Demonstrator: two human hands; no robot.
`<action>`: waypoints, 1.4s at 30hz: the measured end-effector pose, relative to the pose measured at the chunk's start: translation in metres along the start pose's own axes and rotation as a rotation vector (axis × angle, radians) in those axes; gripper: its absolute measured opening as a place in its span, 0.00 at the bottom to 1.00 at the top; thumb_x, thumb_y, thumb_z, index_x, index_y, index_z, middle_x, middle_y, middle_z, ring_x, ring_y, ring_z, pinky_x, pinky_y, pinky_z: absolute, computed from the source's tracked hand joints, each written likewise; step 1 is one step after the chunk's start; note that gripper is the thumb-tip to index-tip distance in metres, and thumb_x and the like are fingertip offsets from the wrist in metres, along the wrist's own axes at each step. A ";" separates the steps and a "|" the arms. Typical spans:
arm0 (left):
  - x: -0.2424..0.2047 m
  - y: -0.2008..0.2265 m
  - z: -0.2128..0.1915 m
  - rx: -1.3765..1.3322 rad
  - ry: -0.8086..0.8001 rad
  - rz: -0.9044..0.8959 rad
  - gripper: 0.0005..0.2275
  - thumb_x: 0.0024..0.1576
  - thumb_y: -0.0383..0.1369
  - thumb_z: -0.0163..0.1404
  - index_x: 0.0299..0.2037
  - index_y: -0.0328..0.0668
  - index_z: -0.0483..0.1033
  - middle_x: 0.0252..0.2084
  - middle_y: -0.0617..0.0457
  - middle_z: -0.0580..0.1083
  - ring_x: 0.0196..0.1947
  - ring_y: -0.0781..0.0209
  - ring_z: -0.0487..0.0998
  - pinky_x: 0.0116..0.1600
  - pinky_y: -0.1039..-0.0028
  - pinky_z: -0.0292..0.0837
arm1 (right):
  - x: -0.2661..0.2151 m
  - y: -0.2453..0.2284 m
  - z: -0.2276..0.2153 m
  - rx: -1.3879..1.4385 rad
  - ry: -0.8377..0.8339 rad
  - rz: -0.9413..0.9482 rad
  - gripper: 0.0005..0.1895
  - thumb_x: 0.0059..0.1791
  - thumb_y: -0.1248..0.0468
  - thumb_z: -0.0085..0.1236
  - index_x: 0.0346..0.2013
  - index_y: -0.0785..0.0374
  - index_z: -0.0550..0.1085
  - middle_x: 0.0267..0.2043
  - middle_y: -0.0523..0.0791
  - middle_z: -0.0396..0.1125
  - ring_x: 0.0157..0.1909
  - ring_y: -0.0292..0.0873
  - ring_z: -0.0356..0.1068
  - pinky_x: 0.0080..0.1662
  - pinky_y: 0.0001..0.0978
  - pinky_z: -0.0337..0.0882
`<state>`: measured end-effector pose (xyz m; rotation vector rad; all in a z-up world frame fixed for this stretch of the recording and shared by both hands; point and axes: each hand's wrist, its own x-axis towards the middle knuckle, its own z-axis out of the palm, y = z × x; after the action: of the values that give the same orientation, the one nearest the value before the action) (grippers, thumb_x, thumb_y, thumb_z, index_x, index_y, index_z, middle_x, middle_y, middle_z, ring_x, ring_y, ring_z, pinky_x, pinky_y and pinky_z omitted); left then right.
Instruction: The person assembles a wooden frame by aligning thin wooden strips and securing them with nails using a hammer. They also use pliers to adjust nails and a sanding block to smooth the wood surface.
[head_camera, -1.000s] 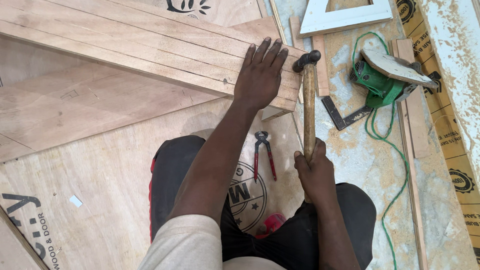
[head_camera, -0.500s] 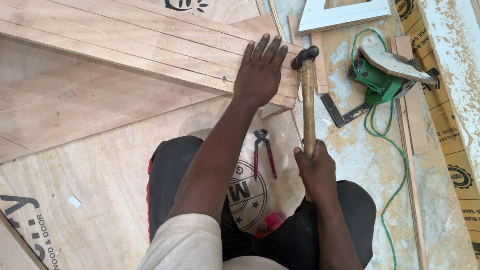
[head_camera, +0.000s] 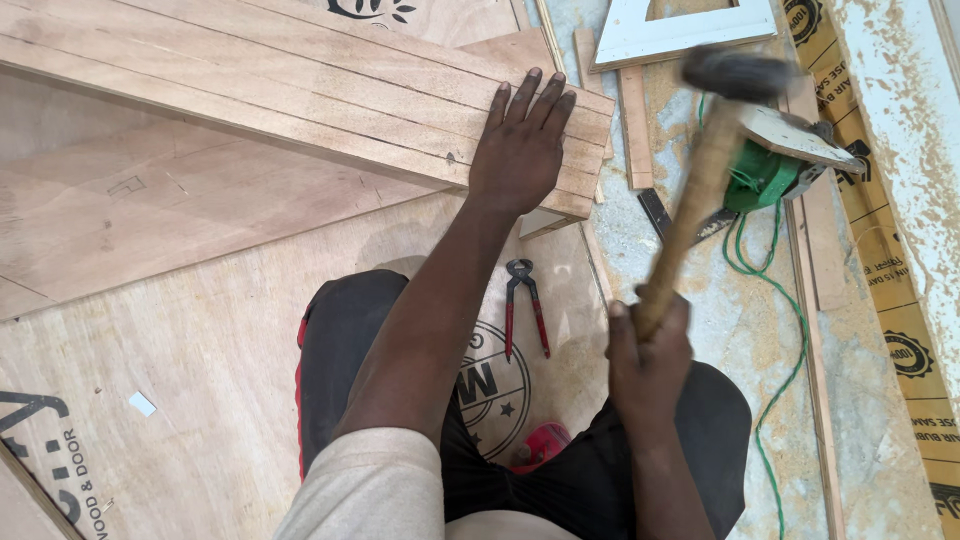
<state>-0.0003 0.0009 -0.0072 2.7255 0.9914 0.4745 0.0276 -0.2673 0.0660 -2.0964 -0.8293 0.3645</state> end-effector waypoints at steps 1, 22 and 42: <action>0.000 0.000 0.000 -0.009 -0.001 -0.001 0.22 0.66 0.37 0.37 0.72 0.48 0.60 0.77 0.53 0.55 0.78 0.53 0.48 0.79 0.54 0.36 | 0.005 0.000 0.004 -0.004 -0.059 0.079 0.18 0.55 0.58 0.56 0.53 0.67 0.67 0.24 0.46 0.68 0.22 0.38 0.69 0.26 0.31 0.69; 0.000 0.000 0.003 0.001 -0.001 -0.002 0.23 0.66 0.36 0.36 0.72 0.47 0.59 0.77 0.54 0.55 0.78 0.53 0.48 0.79 0.54 0.37 | 0.003 -0.001 -0.006 0.291 0.049 -0.213 0.16 0.60 0.59 0.49 0.54 0.70 0.62 0.26 0.43 0.67 0.24 0.33 0.67 0.26 0.25 0.67; 0.002 0.001 -0.005 0.019 -0.035 -0.014 0.22 0.68 0.37 0.34 0.73 0.48 0.59 0.77 0.54 0.54 0.78 0.54 0.47 0.79 0.54 0.36 | 0.022 -0.011 0.021 0.196 -0.233 0.329 0.27 0.52 0.62 0.52 0.66 0.67 0.62 0.32 0.45 0.67 0.24 0.35 0.64 0.28 0.30 0.68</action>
<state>-0.0003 0.0013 -0.0018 2.7321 1.0107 0.4158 0.0286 -0.2351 0.0630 -2.0277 -0.5499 0.8452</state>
